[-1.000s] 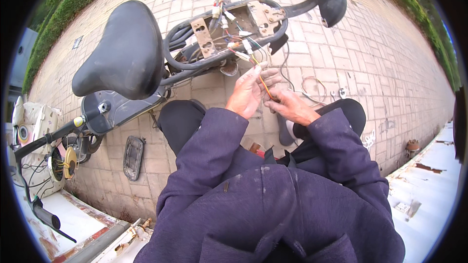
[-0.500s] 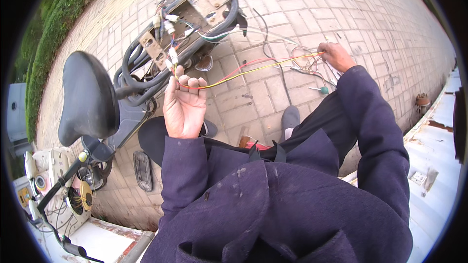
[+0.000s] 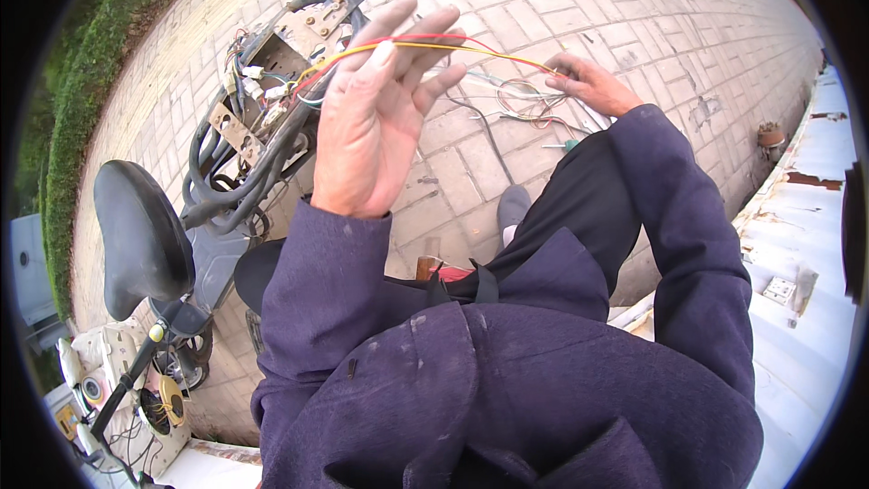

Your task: The person sits on the ground and works on the exposed wiring of a scooter. They disconnect and reconnect white plastic connectors, separate and organize multiple colored wires, and handle a small black component. The scooter seat and frame are visible, and tools lie on the ground nearby.

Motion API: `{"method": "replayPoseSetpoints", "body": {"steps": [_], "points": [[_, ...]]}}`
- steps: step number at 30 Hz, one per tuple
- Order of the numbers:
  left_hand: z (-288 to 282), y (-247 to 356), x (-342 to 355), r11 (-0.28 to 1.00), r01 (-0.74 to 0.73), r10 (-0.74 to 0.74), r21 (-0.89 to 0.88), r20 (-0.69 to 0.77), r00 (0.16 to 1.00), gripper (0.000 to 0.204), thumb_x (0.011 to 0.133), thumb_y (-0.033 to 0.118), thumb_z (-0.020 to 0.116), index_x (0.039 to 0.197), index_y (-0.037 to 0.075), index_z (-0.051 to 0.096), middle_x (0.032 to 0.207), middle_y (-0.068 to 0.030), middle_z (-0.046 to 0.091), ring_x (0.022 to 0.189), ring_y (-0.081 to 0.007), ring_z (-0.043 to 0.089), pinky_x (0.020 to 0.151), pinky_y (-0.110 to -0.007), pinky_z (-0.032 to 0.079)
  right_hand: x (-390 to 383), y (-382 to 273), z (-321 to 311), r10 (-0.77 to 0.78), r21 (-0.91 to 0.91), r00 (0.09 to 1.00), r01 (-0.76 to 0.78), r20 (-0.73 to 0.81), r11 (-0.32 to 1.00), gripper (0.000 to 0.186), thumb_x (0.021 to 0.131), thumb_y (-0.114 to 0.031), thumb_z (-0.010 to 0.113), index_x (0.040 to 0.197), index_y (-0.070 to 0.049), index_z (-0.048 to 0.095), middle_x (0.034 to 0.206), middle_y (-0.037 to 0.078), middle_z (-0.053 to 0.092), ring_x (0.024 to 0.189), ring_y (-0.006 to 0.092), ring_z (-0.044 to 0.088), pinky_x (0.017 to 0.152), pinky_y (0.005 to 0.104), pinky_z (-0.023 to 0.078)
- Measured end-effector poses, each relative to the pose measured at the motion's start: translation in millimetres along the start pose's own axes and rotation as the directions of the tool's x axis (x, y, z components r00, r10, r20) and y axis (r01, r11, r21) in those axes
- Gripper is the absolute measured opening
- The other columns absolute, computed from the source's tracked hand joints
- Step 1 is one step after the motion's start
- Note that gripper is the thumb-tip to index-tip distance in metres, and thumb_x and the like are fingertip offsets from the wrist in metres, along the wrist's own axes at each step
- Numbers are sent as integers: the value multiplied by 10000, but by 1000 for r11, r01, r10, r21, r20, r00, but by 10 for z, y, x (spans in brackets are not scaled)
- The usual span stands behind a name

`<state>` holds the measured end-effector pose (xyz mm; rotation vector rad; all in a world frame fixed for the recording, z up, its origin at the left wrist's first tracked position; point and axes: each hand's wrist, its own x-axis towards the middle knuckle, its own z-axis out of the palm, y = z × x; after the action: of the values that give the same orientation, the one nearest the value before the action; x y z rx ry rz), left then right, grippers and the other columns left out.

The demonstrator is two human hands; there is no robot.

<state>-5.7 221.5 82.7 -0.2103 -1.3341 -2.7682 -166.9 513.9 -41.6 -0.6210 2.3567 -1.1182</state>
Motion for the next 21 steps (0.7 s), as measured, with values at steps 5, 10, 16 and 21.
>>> {"method": "replayPoseSetpoints", "body": {"steps": [5,10,16,21], "points": [[-177,-195,165,877,-98,68,471,81,994,555,937,124,536,1462,23,387,1416,-192,512,1325,-270,483,1103,-430,383,64,-263,89,0,24,984,-5,179,1000,384,1005,-415,524,1060,-75,694,870,26,631,732,104,522,691,264,429],[-316,-1033,121,-292,-252,-49,923,248,967,465,949,371,593,1261,28,575,1204,-177,627,1134,-280,591,1000,-494,406,25,-662,135,-100,242,970,45,220,969,449,1033,-440,446,1049,-75,707,739,-3,615,583,78,442,605,241,390],[-566,-1468,-332,-223,-226,-461,948,102,882,432,904,486,591,866,62,670,786,-121,702,843,-309,687,813,-508,459,33,-617,214,-88,212,974,43,210,976,389,1032,-383,476,1064,-59,689,714,-11,601,610,63,482,608,230,410],[-1007,-1466,-813,-236,-309,-466,921,172,868,270,825,352,634,766,90,659,682,-128,669,680,-318,674,667,-475,478,87,-424,606,-123,184,880,41,459,982,291,978,-290,593,1085,-30,665,786,25,650,753,106,599,730,295,491]]}}
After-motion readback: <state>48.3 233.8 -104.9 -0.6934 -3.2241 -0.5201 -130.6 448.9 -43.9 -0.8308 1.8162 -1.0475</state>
